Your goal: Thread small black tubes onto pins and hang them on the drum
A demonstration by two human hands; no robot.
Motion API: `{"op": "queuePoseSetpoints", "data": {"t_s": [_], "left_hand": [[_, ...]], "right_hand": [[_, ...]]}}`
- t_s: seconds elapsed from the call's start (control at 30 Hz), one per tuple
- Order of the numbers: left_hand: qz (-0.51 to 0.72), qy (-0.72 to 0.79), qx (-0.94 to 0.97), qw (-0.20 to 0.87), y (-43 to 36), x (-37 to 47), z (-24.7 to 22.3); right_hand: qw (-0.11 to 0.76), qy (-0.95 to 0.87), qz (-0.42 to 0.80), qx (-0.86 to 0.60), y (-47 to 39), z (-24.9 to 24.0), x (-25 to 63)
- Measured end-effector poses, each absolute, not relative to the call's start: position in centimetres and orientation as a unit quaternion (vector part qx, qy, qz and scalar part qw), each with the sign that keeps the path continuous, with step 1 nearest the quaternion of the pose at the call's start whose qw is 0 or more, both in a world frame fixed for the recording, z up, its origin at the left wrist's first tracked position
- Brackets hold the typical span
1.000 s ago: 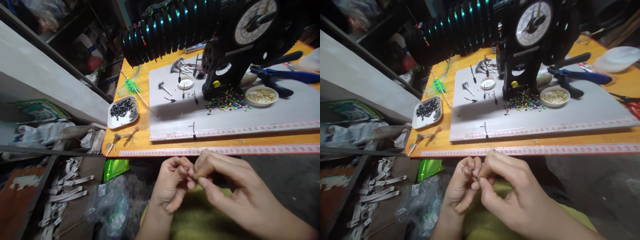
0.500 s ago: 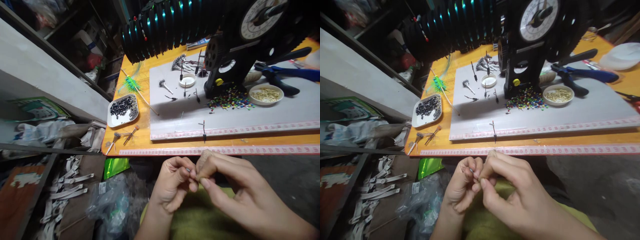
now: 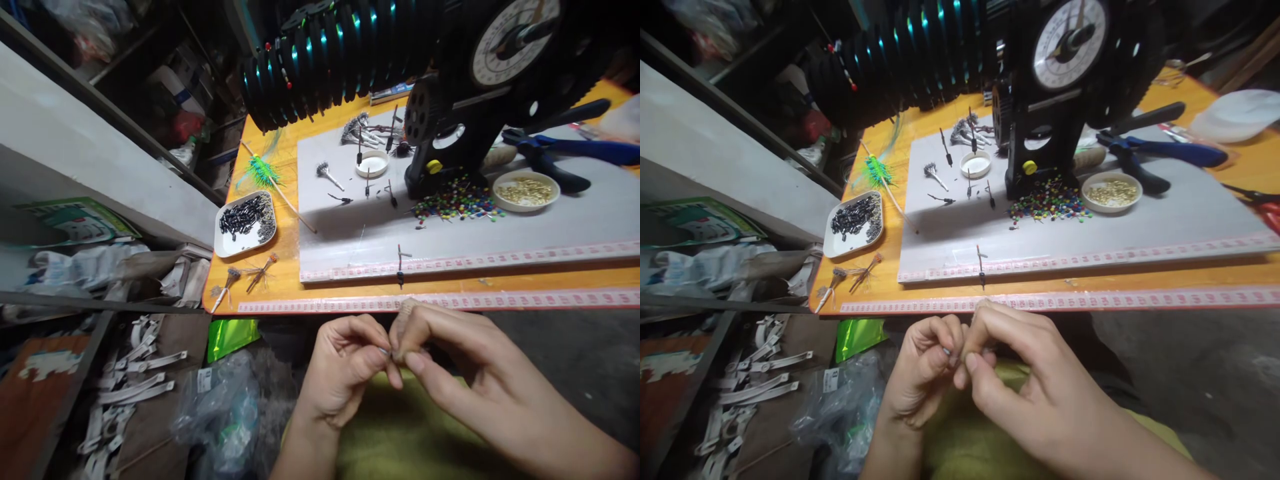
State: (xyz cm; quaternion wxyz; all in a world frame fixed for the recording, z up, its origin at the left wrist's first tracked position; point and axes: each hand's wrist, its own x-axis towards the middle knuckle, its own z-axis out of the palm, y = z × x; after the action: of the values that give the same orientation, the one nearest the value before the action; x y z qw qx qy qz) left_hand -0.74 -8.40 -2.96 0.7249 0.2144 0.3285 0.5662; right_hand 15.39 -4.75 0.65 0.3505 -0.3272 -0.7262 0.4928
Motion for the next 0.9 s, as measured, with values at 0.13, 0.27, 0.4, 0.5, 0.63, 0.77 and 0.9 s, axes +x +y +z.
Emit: {"op": "queuePoseSetpoints", "data": {"t_s": [0.13,0.27,0.4,0.5,0.63,0.77,0.9], "left_hand": [[0.574,0.311,0.209,0.728,-8.5,-0.6,-3.1],[0.58,0.308,0.21,0.724,-8.4,-0.4,-3.1],[0.6,0.372,0.272,0.654,-8.3,-0.6,-2.7],[0.606,0.452,0.384,0.53,-8.2,-1.2,-2.0],[0.577,0.499,0.523,0.38,-8.5,-1.8,-1.2],[0.593,0.491,0.549,0.324,-9.2,-1.1,-1.6],[0.66,0.381,0.477,0.438,-9.9,0.0,-2.3]], "right_hand": [[0.353,-0.722,0.497,-0.328,-4.8,0.7,15.6],[0.347,-0.73,0.481,-0.339,-4.9,0.7,15.5],[0.352,-0.747,0.44,-0.354,-4.7,0.6,15.6],[0.354,-0.745,0.443,-0.351,-4.1,0.6,15.9],[0.341,-0.71,0.509,-0.347,-3.2,0.6,16.2],[0.363,-0.699,0.54,-0.296,-2.9,0.6,16.1],[0.443,-0.81,0.273,-0.269,-1.5,0.2,17.0]]}}
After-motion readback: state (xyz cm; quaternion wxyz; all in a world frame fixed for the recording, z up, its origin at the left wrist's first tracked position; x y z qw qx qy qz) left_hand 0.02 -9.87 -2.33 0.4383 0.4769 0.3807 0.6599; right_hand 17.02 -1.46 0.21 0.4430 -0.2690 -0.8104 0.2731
